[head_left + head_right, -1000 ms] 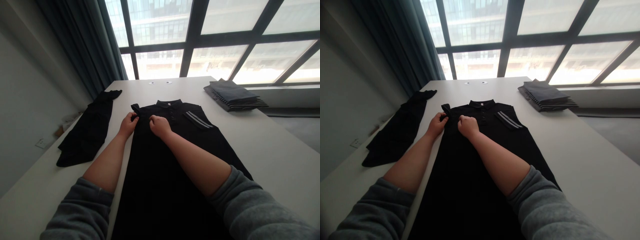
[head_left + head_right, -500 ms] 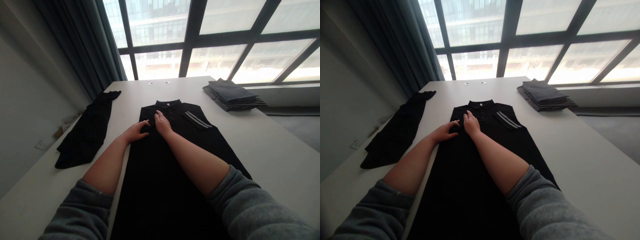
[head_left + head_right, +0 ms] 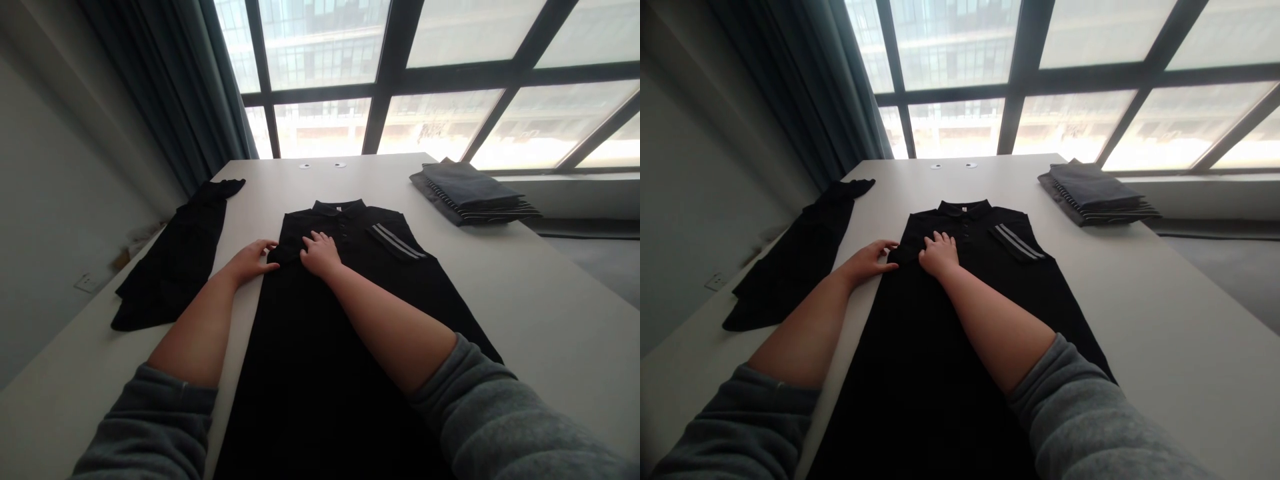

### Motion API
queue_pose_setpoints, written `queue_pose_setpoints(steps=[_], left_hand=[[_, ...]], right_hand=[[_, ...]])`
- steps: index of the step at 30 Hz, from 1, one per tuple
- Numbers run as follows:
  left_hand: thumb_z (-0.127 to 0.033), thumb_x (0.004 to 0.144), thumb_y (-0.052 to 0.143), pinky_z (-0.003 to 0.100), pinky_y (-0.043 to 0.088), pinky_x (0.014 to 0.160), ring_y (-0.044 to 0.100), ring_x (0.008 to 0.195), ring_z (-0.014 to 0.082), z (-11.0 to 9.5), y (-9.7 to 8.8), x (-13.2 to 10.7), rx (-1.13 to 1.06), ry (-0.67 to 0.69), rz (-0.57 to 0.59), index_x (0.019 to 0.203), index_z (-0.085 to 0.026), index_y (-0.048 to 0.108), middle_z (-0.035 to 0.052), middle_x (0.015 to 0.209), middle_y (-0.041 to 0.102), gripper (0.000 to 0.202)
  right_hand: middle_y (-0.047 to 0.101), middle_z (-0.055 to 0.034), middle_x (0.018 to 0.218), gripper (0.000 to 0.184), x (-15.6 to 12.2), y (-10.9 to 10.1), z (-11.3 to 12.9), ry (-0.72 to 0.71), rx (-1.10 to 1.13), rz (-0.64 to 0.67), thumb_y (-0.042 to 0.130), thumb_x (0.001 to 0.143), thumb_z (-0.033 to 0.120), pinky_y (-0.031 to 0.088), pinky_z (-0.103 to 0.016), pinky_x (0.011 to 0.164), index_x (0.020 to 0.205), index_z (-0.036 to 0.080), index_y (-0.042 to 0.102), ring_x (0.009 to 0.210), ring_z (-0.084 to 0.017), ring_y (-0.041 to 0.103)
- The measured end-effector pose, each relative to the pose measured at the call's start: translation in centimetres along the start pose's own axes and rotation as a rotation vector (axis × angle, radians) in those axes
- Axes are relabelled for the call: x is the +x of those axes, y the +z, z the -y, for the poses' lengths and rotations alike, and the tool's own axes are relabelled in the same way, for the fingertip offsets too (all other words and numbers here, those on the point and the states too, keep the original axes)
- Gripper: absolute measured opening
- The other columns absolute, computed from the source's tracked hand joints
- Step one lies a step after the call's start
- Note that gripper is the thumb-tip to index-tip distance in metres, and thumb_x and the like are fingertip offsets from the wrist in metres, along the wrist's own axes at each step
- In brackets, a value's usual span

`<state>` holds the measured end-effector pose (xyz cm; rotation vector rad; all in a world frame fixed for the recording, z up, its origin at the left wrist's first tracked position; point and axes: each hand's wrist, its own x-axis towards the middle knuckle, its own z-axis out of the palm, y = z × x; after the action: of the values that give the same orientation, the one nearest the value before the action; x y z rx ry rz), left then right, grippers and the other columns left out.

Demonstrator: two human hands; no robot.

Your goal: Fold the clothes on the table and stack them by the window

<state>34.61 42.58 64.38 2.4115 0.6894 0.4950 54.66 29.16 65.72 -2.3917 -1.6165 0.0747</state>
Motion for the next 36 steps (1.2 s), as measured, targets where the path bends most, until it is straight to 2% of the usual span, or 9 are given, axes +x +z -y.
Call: queue_pose_setpoints(steps=[4,7,13,17,20,23,28,32,36], left_hand=[[-0.046,0.081,0.068,0.035,0.054,0.087,0.068,0.094,0.024,0.4,0.2,-0.1,0.022,-0.034,-0.051,0.12,-0.026,0.071,0.0049,0.109,0.075,0.043],[-0.043,0.084,0.064,0.033,0.052,0.079,0.067,0.085,0.0215,0.2,0.4,0.1,0.032,-0.077,-0.094,0.114,-0.025,0.069,0.0032,0.097,0.074,0.035],[-0.035,0.085,0.064,0.032,0.046,0.074,0.064,0.08,0.0203,-0.6,0.6,0.3,0.14,-0.126,-0.097,0.098,-0.023,0.067,0.0018,0.091,0.072,0.018],[-0.034,0.086,0.064,0.031,0.046,0.074,0.063,0.08,0.0194,0.0,0.7,0.5,0.105,-0.197,-0.136,0.108,-0.025,0.065,-0.0002,0.09,0.069,0.024],[-0.034,0.087,0.063,0.032,0.05,0.082,0.064,0.089,0.0205,0.6,0.7,0.6,0.09,-0.129,-0.159,0.112,-0.025,0.067,0.0025,0.102,0.068,0.027],[-0.029,0.087,0.059,0.034,0.052,0.09,0.064,0.099,0.0225,0.5,0.5,0.5,0.102,-0.001,-0.135,0.105,-0.024,0.072,0.0059,0.11,0.066,0.023],[-0.025,0.085,0.059,0.035,0.053,0.086,0.064,0.088,0.0207,-0.6,-0.1,-0.1,0.077,0.029,-0.091,0.104,-0.022,0.074,0.0047,0.107,0.071,0.024],[-0.026,0.082,0.063,0.034,0.053,0.083,0.065,0.087,0.0211,-0.6,-0.1,-0.1,0.044,0.013,-0.11,0.101,-0.022,0.072,0.0037,0.103,0.074,0.022],[-0.023,0.083,0.062,0.033,0.053,0.084,0.065,0.087,0.0203,0.1,0.3,0.2,0.051,0.038,-0.109,0.099,-0.022,0.074,0.0032,0.101,0.074,0.02]], right_hand=[[0.034,-0.0142,0.173,0.059,0.2,0.2,-0.1,0.001,0.002,0.013,0.046,0.105,0.041,0.02,-0.057,0.13,0.158,0.018,0.054,0.162,-0.039,0.024],[0.033,-0.0142,0.174,0.061,0.3,0.3,0.0,0.004,-0.006,0.02,0.047,0.105,0.044,0.02,-0.057,0.13,0.159,0.018,0.053,0.162,-0.04,0.022],[0.035,-0.0133,0.173,0.061,0.1,0.1,0.3,0.02,-0.012,0.014,0.048,0.105,0.046,0.019,-0.055,0.131,0.159,0.02,0.053,0.16,-0.038,0.028],[0.035,-0.0121,0.173,0.062,0.1,0.0,0.4,0.009,-0.02,0.021,0.046,0.105,0.046,0.019,-0.056,0.131,0.161,0.02,0.051,0.16,-0.038,0.027],[0.031,-0.0114,0.175,0.065,0.1,0.1,0.3,0.001,-0.034,0.047,0.044,0.106,0.047,0.017,-0.057,0.131,0.164,0.018,0.046,0.162,-0.04,0.023],[0.03,-0.0108,0.175,0.066,0.1,0.2,0.2,0.004,-0.036,0.045,0.04,0.107,0.049,0.016,-0.057,0.132,0.165,0.018,0.045,0.162,-0.04,0.022],[0.036,-0.01,0.173,0.062,-0.2,0.2,0.5,0.03,-0.033,0.004,0.039,0.108,0.049,0.02,-0.057,0.131,0.161,0.02,0.052,0.161,-0.04,0.025],[0.04,-0.008,0.171,0.055,2.2,-0.3,1.1,-0.005,-0.052,-0.029,0.038,0.107,0.044,0.024,-0.064,0.127,0.154,0.024,0.058,0.161,-0.039,0.025],[0.038,-0.0065,0.172,0.057,7.3,-1.0,1.2,-0.148,-0.066,0.099,0.034,0.108,0.037,0.027,-0.049,0.13,0.162,0.024,0.05,0.16,-0.028,0.032]])
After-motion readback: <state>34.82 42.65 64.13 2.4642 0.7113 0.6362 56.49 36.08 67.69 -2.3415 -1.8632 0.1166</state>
